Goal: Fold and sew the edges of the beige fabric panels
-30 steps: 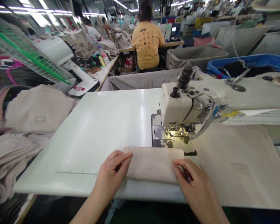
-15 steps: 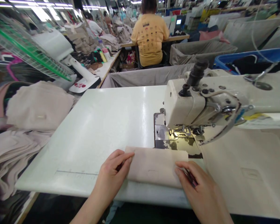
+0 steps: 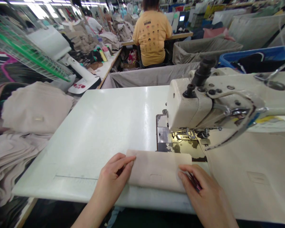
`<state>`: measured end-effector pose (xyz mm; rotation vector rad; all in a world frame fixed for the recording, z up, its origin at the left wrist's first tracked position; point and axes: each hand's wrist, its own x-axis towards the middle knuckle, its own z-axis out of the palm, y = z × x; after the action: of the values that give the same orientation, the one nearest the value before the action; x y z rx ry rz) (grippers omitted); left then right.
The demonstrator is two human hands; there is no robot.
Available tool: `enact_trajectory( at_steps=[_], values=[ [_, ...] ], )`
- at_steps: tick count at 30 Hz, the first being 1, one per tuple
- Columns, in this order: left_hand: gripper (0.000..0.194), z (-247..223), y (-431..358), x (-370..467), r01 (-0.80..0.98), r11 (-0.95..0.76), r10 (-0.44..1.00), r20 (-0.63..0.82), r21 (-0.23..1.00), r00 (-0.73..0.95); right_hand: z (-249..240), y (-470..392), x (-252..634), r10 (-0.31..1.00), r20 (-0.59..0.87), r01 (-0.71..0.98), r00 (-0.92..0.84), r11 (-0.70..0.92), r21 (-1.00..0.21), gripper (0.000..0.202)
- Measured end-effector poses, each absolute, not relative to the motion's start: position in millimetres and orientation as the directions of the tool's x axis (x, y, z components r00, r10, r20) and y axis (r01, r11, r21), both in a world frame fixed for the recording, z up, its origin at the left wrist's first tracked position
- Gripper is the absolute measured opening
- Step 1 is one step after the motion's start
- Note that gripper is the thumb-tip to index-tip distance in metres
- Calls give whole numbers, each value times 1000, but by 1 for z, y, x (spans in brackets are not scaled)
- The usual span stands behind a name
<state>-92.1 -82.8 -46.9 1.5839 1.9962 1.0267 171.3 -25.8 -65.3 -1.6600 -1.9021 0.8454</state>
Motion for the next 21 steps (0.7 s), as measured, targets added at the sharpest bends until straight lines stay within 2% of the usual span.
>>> enact_trajectory(
  at_steps=[12, 21],
  values=[
    [26, -45, -77, -98, 741, 47, 948, 204, 670, -245, -65, -19, 169, 978, -8, 635, -209, 130, -762, 22],
    [29, -44, -77, -99, 764, 65, 948, 199, 642, -247, -57, -19, 163, 980, -9, 657, -199, 126, -743, 21]
  ],
)
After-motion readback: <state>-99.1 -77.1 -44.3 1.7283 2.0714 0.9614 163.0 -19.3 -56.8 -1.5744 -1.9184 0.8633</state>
